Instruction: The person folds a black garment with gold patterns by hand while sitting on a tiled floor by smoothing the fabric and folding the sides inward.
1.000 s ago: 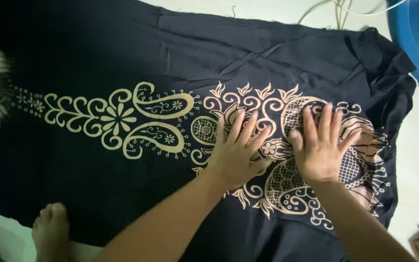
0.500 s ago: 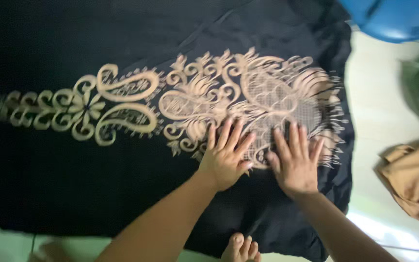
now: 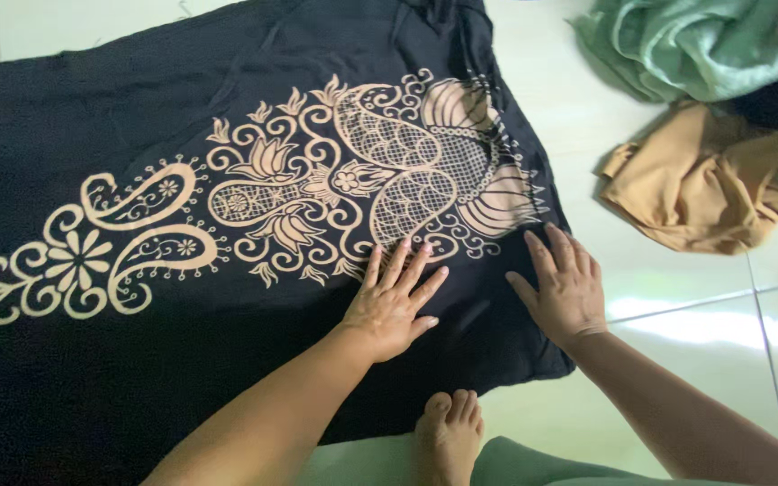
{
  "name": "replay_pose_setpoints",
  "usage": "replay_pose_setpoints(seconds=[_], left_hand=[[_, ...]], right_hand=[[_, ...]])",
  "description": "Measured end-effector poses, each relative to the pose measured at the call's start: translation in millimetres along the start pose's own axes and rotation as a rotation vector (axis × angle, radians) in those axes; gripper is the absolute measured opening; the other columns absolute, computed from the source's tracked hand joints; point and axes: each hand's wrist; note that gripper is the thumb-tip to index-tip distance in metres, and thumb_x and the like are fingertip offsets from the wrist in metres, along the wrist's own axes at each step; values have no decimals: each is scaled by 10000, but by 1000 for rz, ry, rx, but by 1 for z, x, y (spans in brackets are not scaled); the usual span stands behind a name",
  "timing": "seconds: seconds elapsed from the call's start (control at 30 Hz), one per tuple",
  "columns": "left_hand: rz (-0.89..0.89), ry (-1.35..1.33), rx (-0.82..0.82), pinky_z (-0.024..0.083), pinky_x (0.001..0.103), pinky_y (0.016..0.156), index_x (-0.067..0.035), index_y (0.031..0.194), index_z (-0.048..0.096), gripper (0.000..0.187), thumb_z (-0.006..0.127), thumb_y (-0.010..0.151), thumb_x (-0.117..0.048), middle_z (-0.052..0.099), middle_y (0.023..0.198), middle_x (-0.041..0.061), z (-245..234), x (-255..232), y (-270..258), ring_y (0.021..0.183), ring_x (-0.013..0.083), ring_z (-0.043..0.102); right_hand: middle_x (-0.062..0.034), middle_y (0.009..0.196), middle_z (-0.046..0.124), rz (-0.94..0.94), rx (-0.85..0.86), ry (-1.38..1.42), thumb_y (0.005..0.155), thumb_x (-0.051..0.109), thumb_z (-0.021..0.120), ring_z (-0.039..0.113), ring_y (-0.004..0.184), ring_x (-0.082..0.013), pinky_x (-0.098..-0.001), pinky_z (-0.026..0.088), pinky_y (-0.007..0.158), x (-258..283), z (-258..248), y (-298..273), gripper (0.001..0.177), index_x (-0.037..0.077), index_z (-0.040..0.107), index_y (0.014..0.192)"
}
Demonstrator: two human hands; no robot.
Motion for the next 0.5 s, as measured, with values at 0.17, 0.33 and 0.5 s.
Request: replay_pose_setpoints(seconds=[0.17,0.33,0.5], left_hand=[[37,21,80,-13,624,1208,-214,1610,195,800,524,960,-544,22,1694,144,-6,-7,2,1544,401,-24],[70,-9,147,21,628,1220,-182,1599,244,796,544,958,-546,46,1697,155,-13,-17,-7,1558,387,-9],[74,-62,145,67,616,1213,-129,1556,337,791,584,932,-547,102,1673,194,-9,-21,-14,1546,411,39]], right_hand=[[-150,1315,581,449,172,76,758,654,785,579,1226,-321,-431,508,1004,10,-23,-11,837,90,546,1329],[-214,1191,650,663,386,-46,639,810,838,687,1049,-359,-446,588,830,-3,-41,-8,1085,-17,560,1285],[-152,977,815,614,851,-50,652,739,823,810,910,-285,-371,610,772,-32,-28,-11,806,28,808,1031]])
Point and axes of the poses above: each hand's wrist, its own y-axis towards the middle knuckle, its own z-axis out of the palm, x = y × z
